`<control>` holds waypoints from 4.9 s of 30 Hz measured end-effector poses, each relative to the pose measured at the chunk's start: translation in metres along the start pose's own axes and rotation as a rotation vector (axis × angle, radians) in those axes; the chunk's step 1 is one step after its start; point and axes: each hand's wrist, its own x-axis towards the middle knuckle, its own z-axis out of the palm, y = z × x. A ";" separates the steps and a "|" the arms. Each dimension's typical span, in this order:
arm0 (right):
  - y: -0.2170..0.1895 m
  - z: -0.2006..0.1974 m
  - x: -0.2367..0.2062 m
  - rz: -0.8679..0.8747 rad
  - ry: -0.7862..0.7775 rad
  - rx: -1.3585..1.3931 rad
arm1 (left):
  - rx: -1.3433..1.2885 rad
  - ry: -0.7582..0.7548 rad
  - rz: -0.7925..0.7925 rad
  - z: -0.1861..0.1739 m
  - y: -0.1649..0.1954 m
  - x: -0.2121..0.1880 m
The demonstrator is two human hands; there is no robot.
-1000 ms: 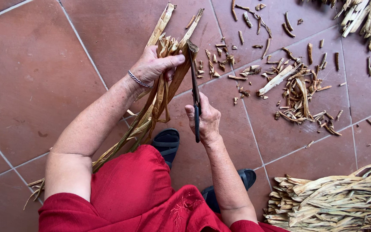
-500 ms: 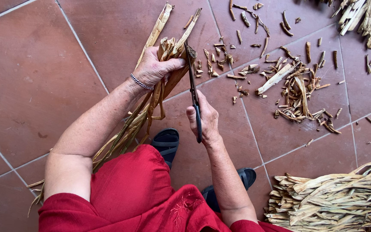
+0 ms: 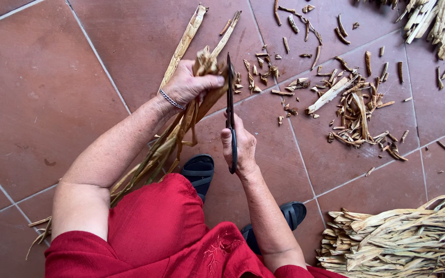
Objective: The person kneels on a tiled floor cutting dried palm-like leaves into short pieces with scissors, holding each leaf bundle in one hand while snipping. They periodically gather the cut pieces into a pile on the floor and move finished bundles aside.
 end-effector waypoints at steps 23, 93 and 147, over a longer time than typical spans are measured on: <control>0.046 0.007 -0.004 0.495 -0.039 0.619 | 0.468 0.439 0.042 -0.087 0.017 0.043; 0.052 0.005 0.003 0.509 0.040 0.606 | 0.859 0.271 -0.013 -0.051 -0.006 0.065; 0.012 0.036 -0.009 0.335 -0.155 0.145 | 0.138 0.000 -0.098 -0.036 -0.031 0.034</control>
